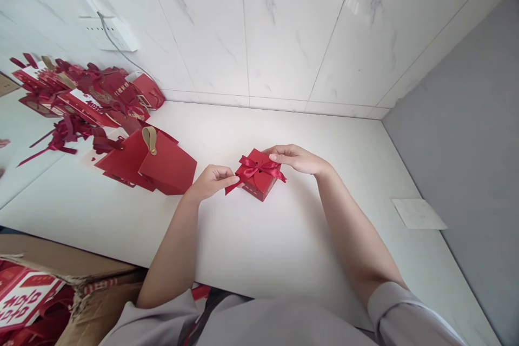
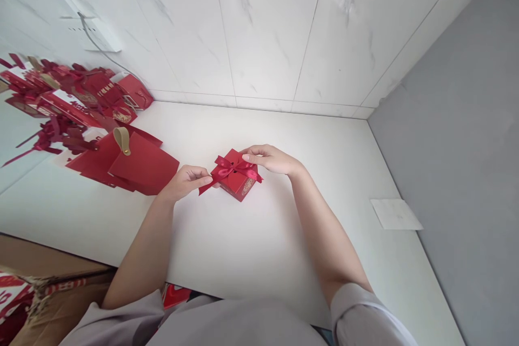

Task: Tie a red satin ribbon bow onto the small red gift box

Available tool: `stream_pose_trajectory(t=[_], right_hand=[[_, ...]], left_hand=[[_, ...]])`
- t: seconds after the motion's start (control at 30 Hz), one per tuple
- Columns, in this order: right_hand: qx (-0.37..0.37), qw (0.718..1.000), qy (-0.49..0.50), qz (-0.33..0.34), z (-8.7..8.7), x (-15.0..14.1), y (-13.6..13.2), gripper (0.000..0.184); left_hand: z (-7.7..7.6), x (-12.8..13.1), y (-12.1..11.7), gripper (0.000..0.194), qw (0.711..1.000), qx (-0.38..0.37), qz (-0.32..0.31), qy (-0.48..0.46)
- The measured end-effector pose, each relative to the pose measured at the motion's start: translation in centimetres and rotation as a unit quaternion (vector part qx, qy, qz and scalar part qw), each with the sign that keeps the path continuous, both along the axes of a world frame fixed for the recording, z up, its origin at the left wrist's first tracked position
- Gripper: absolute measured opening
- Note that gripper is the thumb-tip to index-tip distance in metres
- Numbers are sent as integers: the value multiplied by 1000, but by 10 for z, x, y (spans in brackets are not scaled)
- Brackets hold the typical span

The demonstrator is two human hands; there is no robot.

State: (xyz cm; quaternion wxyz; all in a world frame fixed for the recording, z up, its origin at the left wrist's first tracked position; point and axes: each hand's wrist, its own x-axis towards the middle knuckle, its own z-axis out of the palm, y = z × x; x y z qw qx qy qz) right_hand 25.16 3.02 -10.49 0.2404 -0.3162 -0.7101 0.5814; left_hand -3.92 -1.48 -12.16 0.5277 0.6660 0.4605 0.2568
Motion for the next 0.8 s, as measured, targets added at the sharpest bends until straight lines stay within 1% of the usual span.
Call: stream_pose_trajectory(t=[0.13, 0.2, 0.4, 0.57, 0.73, 0.8], right_hand=[[25, 999, 23, 26, 1, -2, -1, 37], [33, 998, 39, 23, 1, -2, -1, 36], [60, 997, 29, -23, -3, -2, 0, 29], [47, 998, 23, -38, -6, -5, 1, 26], [98, 990, 22, -97, -10, -11, 1, 25], [89, 991, 29, -98, -9, -11, 1, 26]], left_hand=[[0, 1, 0, 29, 1000, 1, -17, 2], [-1, 1, 1, 29, 1000, 4, -21, -2], [-3, -2, 2, 27, 999, -6, -31, -10], [-4, 0, 2, 29, 999, -15, -39, -13], [-2, -1, 1, 27, 999, -27, -35, -21], [0, -3, 1, 27, 998, -37, -36, -20]])
